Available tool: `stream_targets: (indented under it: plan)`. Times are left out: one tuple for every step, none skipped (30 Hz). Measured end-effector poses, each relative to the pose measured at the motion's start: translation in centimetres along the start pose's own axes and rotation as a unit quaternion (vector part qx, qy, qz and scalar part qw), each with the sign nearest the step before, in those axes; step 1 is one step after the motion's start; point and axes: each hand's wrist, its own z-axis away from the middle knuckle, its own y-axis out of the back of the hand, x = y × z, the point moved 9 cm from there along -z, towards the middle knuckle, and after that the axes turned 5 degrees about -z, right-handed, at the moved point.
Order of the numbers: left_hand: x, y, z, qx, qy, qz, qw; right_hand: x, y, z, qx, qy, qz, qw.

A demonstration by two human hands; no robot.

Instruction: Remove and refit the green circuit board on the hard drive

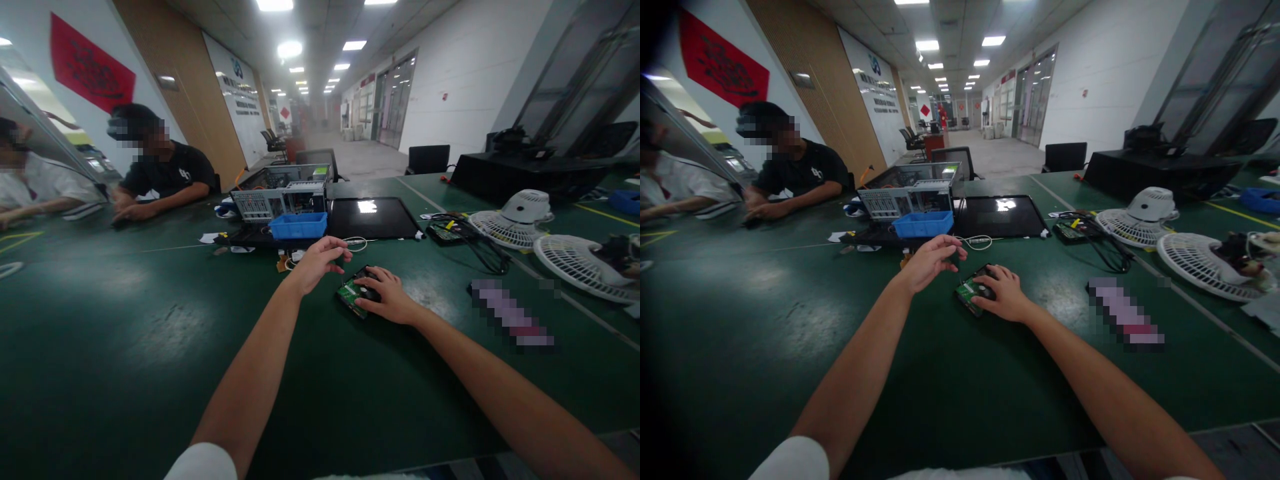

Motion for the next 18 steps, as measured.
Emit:
stream_targets:
  plan:
    - [0.0,-0.1,0.0,-0.002,-0.001,0.006,1.0,0.0,0.0,0.0,-0.001,-0.001,-0.001,1.0]
    - [0.1,-0.2,0.0,-0.004,-0.001,0.007,1.0,0.0,0.0,0.0,-0.002,-0.002,-0.002,1.0]
    - [0.1,-0.2,0.0,-0.005,-0.002,0.005,1.0,0.0,0.1,0.0,-0.003,-0.003,-0.004,1.0]
    - [0.1,-0.3,0.0,-0.006,-0.002,0.001,1.0,0.0,0.1,0.0,-0.004,-0.004,-0.005,1.0]
    - [0.1,-0.3,0.0,-0.005,-0.003,-0.006,1.0,0.0,0.1,0.0,-0.005,-0.004,-0.006,1.0]
    - [0.1,-0.3,0.0,-0.003,-0.005,-0.013,1.0,0.0,0.0,0.0,-0.006,-0.004,-0.006,1.0]
    - [0.0,-0.2,-0.1,0.002,-0.008,-0.024,1.0,0.0,0.0,0.0,-0.006,-0.004,-0.006,1.0]
    - [0.0,-0.1,-0.1,0.008,-0.013,-0.037,0.999,0.1,0.0,0.0,-0.006,-0.004,-0.005,1.0]
    - [0.0,0.0,-0.2,0.015,-0.017,-0.054,0.998,0.1,0.0,0.0,-0.005,-0.004,-0.003,1.0]
    - [0.0,0.1,-0.2,0.022,-0.022,-0.073,0.997,0.1,0.0,0.0,-0.004,-0.003,-0.002,1.0]
    - [0.0,0.3,-0.3,0.029,-0.027,-0.092,0.995,0.1,0.0,0.0,-0.002,-0.002,0.0,1.0]
    - [0.0,0.4,-0.3,0.036,-0.032,-0.109,0.993,0.1,0.0,0.0,-0.001,-0.001,0.0,1.0]
    - [0.0,0.6,-0.4,0.041,-0.037,-0.122,0.991,0.1,0.0,0.0,-0.001,0.0,0.0,1.0]
    - [0.1,0.7,-0.4,0.045,-0.042,-0.131,0.989,0.2,0.0,0.0,-0.001,0.001,-0.001,1.0]
    - [0.2,0.8,-0.4,0.048,-0.046,-0.137,0.988,0.2,-0.1,0.0,-0.001,0.001,-0.002,1.0]
    - [0.2,0.8,-0.4,0.048,-0.048,-0.139,0.988,0.2,-0.1,0.0,0.0,0.001,-0.003,1.0]
    - [0.2,0.8,-0.4,0.046,-0.049,-0.139,0.988,0.2,-0.1,0.1,0.0,0.002,-0.004,1.0]
    - [0.2,0.8,-0.4,0.042,-0.048,-0.139,0.988,0.2,0.0,0.1,0.0,0.003,-0.005,1.0]
